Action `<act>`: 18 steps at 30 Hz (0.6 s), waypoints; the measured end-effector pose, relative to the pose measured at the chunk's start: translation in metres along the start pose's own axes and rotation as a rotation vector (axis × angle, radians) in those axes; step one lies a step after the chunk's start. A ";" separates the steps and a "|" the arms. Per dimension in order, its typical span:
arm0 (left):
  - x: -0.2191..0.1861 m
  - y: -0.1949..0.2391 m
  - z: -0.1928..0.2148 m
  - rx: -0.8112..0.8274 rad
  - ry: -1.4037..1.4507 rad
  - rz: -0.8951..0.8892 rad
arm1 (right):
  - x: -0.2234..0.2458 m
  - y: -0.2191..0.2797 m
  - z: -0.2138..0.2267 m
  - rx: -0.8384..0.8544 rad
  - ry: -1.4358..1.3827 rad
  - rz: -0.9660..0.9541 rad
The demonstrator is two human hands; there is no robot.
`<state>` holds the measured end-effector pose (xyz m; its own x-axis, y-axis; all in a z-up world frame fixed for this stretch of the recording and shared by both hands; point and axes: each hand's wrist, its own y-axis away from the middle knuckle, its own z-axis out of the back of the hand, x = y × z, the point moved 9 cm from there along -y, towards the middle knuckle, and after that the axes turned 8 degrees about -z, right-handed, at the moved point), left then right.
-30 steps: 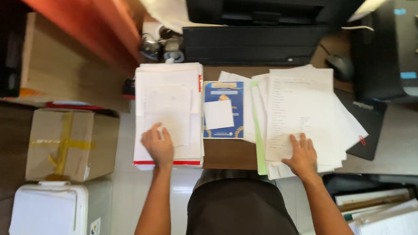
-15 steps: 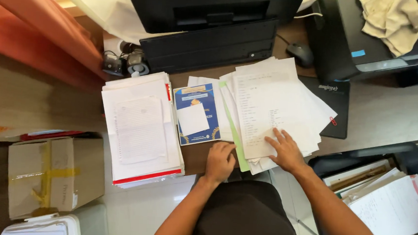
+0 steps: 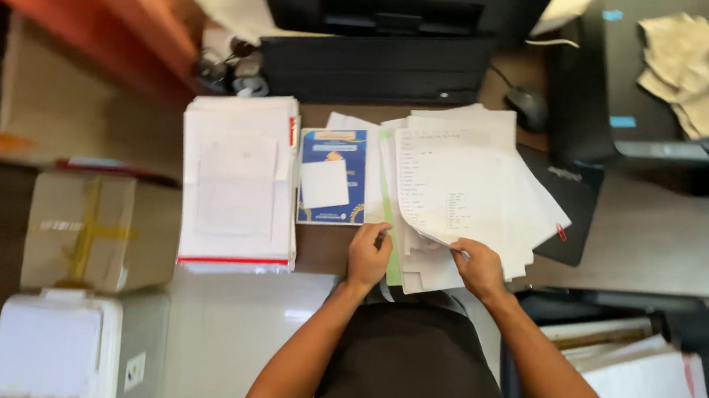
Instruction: The person sorts through a large pile of papers on a desk, separating them into different stacks. They handle various documents, including blank sheets, printed forms, and a red-covered booklet, organizing them by hand.
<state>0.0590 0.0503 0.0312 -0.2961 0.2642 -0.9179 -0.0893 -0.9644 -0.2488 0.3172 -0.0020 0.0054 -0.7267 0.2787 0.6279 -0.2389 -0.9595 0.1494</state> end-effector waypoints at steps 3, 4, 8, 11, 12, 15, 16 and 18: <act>0.013 0.009 -0.015 -0.008 0.037 0.145 | -0.010 -0.009 -0.003 0.086 -0.071 -0.118; 0.017 0.014 -0.019 -0.030 0.030 0.154 | -0.018 -0.012 -0.008 0.104 -0.068 -0.101; 0.037 0.038 -0.042 -0.044 -0.033 0.187 | -0.050 -0.022 -0.029 0.251 -0.217 -0.113; 0.034 0.050 -0.046 -0.100 -0.029 0.210 | -0.055 -0.026 -0.030 0.318 -0.208 -0.101; 0.030 0.053 -0.046 -0.123 -0.015 0.224 | -0.057 -0.027 -0.028 0.336 -0.177 -0.118; 0.023 0.056 -0.045 -0.159 -0.065 0.261 | -0.050 -0.035 -0.012 0.322 -0.174 -0.136; 0.020 0.058 -0.045 -0.175 -0.068 0.265 | -0.054 -0.039 -0.012 0.333 -0.170 -0.124; 0.011 0.061 -0.043 -0.212 -0.137 0.252 | -0.064 -0.052 0.004 0.207 -0.245 -0.113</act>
<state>0.0914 -0.0057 -0.0071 -0.4097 0.0028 -0.9122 0.1981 -0.9759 -0.0920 0.3789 0.0303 -0.0397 -0.5211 0.3893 0.7596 -0.1545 -0.9183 0.3646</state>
